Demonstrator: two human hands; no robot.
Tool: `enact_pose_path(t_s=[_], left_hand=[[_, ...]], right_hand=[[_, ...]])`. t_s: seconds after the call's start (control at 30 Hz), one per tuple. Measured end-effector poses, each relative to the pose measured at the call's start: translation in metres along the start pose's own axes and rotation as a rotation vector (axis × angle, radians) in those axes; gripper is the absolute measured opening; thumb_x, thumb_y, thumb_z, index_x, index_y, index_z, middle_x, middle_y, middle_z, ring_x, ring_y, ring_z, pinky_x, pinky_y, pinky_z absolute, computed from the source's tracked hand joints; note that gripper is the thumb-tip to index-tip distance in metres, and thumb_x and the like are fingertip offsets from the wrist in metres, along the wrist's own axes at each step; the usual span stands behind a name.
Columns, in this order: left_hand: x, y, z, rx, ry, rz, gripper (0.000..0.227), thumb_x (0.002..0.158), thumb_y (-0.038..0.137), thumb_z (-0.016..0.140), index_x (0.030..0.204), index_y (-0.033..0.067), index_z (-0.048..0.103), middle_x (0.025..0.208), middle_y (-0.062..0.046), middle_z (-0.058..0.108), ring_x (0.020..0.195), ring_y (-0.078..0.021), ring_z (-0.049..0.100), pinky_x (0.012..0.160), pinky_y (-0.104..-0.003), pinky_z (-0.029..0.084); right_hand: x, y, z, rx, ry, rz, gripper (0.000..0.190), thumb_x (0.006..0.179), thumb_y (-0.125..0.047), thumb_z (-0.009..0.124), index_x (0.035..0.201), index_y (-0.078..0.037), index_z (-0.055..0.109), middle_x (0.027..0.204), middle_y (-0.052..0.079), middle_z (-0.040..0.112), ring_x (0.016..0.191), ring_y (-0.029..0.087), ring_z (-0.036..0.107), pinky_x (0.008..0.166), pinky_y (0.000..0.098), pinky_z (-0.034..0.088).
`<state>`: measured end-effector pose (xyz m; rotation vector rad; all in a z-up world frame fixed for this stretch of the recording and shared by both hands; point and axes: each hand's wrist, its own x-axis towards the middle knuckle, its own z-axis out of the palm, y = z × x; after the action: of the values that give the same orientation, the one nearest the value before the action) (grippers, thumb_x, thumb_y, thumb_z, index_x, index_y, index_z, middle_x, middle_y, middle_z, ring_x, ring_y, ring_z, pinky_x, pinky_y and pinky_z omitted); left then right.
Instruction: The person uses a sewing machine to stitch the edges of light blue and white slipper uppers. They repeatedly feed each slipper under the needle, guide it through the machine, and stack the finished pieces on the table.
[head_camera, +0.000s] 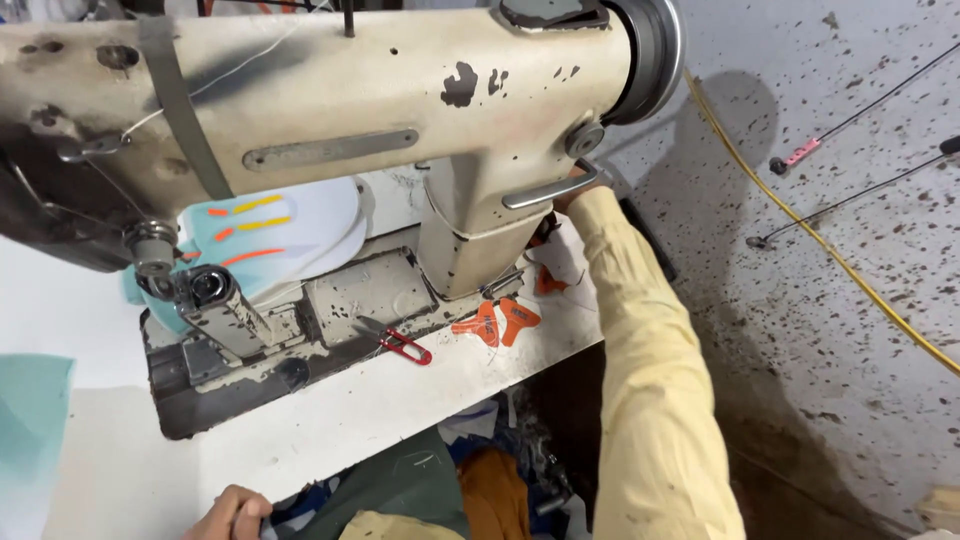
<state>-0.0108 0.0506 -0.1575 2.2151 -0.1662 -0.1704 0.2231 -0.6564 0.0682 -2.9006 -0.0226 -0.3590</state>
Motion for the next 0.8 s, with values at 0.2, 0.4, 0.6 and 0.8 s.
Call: enact_pose_path(t_s=[0.2,0.4,0.6,0.8], left_hand=[[0.033,0.134,-0.020,0.168,0.090,0.235,0.018,0.092,0.016,0.059,0.078,0.0063,0.065,0.065,-0.011,0.067,0.061,-0.0226,0.069,0.059,-0.034,0.052],[0.031,0.129,-0.014,0.208,0.051,0.051,0.023,0.094,0.017,0.067,0.074,0.0064,0.067,0.057,-0.012,0.066,0.050,-0.0204,0.064,0.052,-0.034,0.050],[0.032,0.092,0.006,0.214,0.175,0.113,0.022,0.089,0.011,0.062,0.068,0.0070,0.065,0.055,-0.011,0.064,0.048,-0.0216,0.066,0.050,-0.035,0.051],[0.029,0.141,-0.022,0.193,0.091,0.194,0.018,0.090,0.014,0.061,0.074,0.0065,0.064,0.059,-0.012,0.066,0.051,-0.0209,0.069,0.052,-0.037,0.053]], right_hand=[[-0.062,-0.006,-0.010,-0.420,-0.254,0.076,0.035,0.105,-0.006,0.055,0.134,-0.019,0.069,0.135,0.010,0.068,0.116,0.027,0.068,0.125,0.0490,0.034],[-0.005,0.076,0.082,0.514,0.167,0.625,0.020,0.114,-0.016,0.058,0.130,-0.011,0.069,0.135,0.013,0.066,0.127,0.030,0.062,0.108,0.0385,0.049],[-0.047,0.029,0.023,-0.535,-0.045,0.039,0.038,0.092,-0.002,0.063,0.127,-0.016,0.073,0.128,0.008,0.072,0.124,0.032,0.063,0.114,0.0475,0.045],[-0.004,0.076,0.087,0.634,0.197,0.638,0.022,0.105,-0.020,0.060,0.121,-0.010,0.072,0.120,0.009,0.076,0.116,0.029,0.073,0.100,0.0410,0.055]])
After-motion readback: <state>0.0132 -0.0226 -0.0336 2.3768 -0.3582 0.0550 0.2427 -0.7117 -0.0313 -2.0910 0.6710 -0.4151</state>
